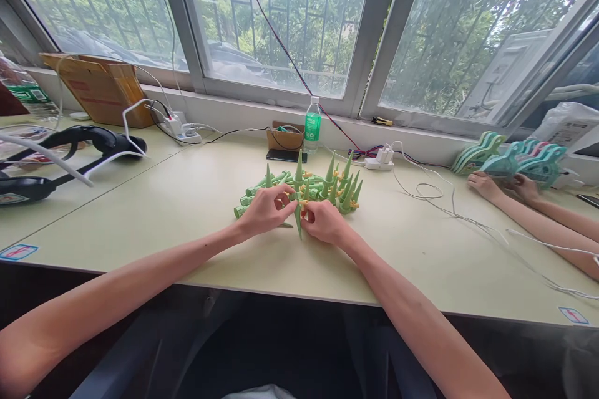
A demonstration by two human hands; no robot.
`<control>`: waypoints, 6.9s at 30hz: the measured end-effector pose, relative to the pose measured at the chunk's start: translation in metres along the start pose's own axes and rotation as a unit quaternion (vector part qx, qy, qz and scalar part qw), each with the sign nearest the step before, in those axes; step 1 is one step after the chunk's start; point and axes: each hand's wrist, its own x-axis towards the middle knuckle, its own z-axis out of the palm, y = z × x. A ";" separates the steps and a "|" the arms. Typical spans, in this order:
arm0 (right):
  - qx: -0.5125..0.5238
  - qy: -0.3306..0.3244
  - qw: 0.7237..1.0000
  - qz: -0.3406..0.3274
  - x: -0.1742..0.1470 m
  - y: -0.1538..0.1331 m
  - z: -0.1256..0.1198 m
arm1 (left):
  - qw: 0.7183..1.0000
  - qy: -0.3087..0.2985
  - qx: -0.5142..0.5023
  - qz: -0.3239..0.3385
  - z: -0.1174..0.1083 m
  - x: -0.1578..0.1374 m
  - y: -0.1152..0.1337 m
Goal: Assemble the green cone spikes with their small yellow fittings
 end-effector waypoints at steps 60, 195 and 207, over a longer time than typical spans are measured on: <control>0.149 0.108 0.983 0.023 -0.003 -0.018 -0.014 | 0.986 -0.038 0.044 0.159 0.004 0.000 -0.007; 0.155 0.113 0.981 0.009 -0.003 -0.018 -0.013 | 0.998 0.048 -0.035 0.032 0.001 0.003 -0.002; 0.159 0.099 0.982 0.006 -0.004 -0.019 -0.014 | 0.998 0.047 -0.026 0.037 0.001 0.002 -0.003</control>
